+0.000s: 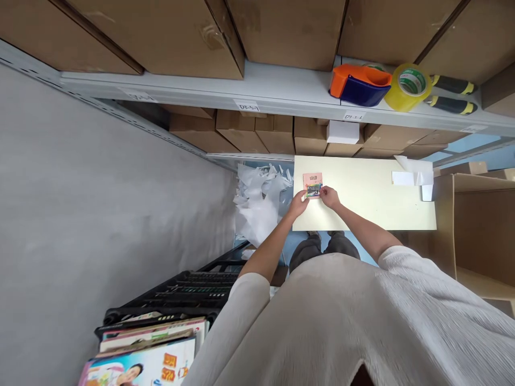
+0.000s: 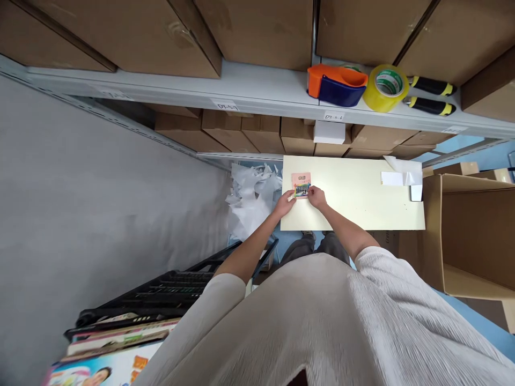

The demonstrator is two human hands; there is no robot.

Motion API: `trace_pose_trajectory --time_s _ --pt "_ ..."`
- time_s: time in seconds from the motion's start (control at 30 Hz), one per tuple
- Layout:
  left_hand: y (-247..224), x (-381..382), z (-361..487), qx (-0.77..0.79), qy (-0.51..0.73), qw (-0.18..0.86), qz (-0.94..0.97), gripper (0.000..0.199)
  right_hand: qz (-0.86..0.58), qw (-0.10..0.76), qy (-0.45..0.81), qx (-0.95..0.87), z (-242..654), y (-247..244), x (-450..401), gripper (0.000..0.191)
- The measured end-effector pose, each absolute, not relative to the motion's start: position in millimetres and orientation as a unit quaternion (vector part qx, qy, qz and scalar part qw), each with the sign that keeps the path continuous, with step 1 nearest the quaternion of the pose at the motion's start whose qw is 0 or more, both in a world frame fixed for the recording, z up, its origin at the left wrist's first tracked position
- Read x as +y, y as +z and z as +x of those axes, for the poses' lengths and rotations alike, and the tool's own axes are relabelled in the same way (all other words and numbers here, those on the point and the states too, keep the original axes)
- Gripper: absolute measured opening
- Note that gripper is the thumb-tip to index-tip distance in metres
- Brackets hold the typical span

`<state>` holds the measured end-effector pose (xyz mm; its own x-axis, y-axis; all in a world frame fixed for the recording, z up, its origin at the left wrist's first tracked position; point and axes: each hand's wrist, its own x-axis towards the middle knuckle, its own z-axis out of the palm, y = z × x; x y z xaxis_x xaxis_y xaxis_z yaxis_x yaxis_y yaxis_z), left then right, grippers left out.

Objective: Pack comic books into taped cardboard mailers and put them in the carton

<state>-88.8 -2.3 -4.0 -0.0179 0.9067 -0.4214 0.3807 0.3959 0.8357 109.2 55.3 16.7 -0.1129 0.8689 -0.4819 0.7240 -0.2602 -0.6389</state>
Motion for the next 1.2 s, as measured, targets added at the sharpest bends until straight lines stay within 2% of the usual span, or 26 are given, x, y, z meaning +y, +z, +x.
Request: trace_pose_trajectory --time_s 0.2,0.53,0.7,0.83,1.07,1.2 --pt "10.0 -26.2 -97.1 0.609 0.101 0.380 0.689 0.058 -0.600 0.013 0.321 -0.733 127.2 24.2 28.9 0.043" --pt "32.8 -34.3 -89.7 0.568 -0.042 0.309 0.762 0.069 -0.459 -0.135 0.225 -0.849 138.4 48.1 1.1 0.065" --pt "33.5 -19.6 -93.3 0.601 -0.064 0.316 0.731 0.075 -0.461 -0.196 0.223 -0.836 123.9 52.2 16.4 0.082" --pt "34.3 -0.7 -99.1 0.620 -0.074 0.328 0.709 0.079 -0.468 -0.219 0.235 -0.823 112.1 53.7 37.4 0.087" --pt "32.9 25.7 -106.6 0.641 -0.074 0.347 0.681 0.084 -0.481 -0.240 0.255 -0.804 101.5 49.3 64.3 0.090" --pt "27.1 30.3 -104.4 0.661 -0.053 0.340 0.667 0.085 -0.488 -0.213 0.273 -0.801 102.1 37.4 68.2 0.094"
